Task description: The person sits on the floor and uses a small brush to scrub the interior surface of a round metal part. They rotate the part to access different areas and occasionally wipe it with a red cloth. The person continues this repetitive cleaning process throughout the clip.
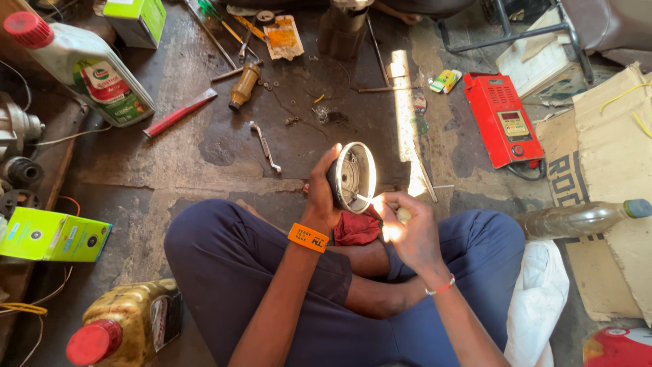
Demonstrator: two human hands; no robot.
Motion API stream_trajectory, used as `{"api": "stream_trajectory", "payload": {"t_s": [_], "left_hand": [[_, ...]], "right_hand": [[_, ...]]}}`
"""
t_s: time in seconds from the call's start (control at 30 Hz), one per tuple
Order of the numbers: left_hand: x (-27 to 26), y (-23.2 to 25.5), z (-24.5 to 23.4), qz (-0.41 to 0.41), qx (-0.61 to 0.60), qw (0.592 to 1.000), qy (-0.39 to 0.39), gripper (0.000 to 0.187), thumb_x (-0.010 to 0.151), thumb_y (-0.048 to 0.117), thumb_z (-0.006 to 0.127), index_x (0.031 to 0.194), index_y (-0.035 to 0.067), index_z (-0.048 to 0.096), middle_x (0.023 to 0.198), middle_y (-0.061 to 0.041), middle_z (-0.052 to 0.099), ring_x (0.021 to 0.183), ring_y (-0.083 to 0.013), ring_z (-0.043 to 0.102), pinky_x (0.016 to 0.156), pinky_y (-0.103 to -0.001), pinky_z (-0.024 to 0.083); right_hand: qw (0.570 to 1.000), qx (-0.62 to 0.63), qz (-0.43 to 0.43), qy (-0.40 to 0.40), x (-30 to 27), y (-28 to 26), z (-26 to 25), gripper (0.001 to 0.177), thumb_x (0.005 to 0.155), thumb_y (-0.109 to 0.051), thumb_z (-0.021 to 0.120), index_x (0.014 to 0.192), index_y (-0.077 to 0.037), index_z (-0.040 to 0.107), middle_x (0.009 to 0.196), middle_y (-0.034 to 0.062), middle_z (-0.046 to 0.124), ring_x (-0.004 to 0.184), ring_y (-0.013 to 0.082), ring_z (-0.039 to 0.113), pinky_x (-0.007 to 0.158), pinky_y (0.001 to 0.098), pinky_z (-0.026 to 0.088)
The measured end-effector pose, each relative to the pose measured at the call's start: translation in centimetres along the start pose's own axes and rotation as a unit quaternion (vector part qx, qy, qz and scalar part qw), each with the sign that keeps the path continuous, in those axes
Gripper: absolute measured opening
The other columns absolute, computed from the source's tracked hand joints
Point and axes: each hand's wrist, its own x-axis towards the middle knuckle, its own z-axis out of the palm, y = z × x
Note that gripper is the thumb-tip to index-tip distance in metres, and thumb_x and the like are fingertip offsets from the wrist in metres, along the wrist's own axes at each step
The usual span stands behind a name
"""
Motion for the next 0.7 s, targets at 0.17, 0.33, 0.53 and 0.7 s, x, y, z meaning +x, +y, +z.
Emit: {"api": "stream_trajectory", "payload": {"t_s": [0.17,0.33,0.53,0.7], "left_hand": [[0.3,-0.3,-0.9,0.004,0.014,1.0,0.001,0.037,0.097,0.041,0.061,0.106,0.005,0.068,0.094,-0.008,0.072,0.078,-0.0166,0.069,0.069,-0.033,0.059],[0.6,-0.7,-1.1,0.009,0.023,1.0,-0.001,0.036,0.099,0.041,0.062,0.106,0.006,0.069,0.093,-0.007,0.072,0.077,-0.0155,0.069,0.067,-0.032,0.059],[0.3,-0.4,-0.5,-0.016,-0.008,1.0,0.007,0.039,0.095,0.042,0.062,0.106,0.005,0.069,0.096,-0.009,0.074,0.081,-0.017,0.072,0.071,-0.033,0.061],[0.4,-0.1,-0.5,-0.005,-0.005,1.0,0.005,0.038,0.098,0.042,0.064,0.106,0.006,0.069,0.097,-0.008,0.073,0.08,-0.0165,0.07,0.071,-0.032,0.06]], "right_hand": [[1.0,-0.007,-0.002,-0.002,-0.1,-0.1,0.4,0.01,0.096,-0.006,0.066,0.101,0.001,0.072,0.073,-0.0002,0.067,0.058,0.0043,0.059,0.051,0.0236,0.046],[1.0,-0.005,0.007,0.003,0.0,0.1,0.3,0.011,0.096,-0.007,0.067,0.103,0.0,0.073,0.075,-0.0008,0.068,0.059,0.0039,0.058,0.052,0.0234,0.046],[0.998,-0.055,-0.028,0.02,-0.4,0.0,0.2,0.011,0.095,-0.007,0.068,0.104,-0.001,0.073,0.074,0.0002,0.068,0.06,0.0043,0.058,0.053,0.0236,0.047],[0.999,0.009,0.005,0.037,0.0,-0.2,0.7,0.01,0.093,-0.005,0.067,0.1,-0.001,0.072,0.076,-0.0011,0.069,0.056,0.0058,0.058,0.051,0.0248,0.046]]}}
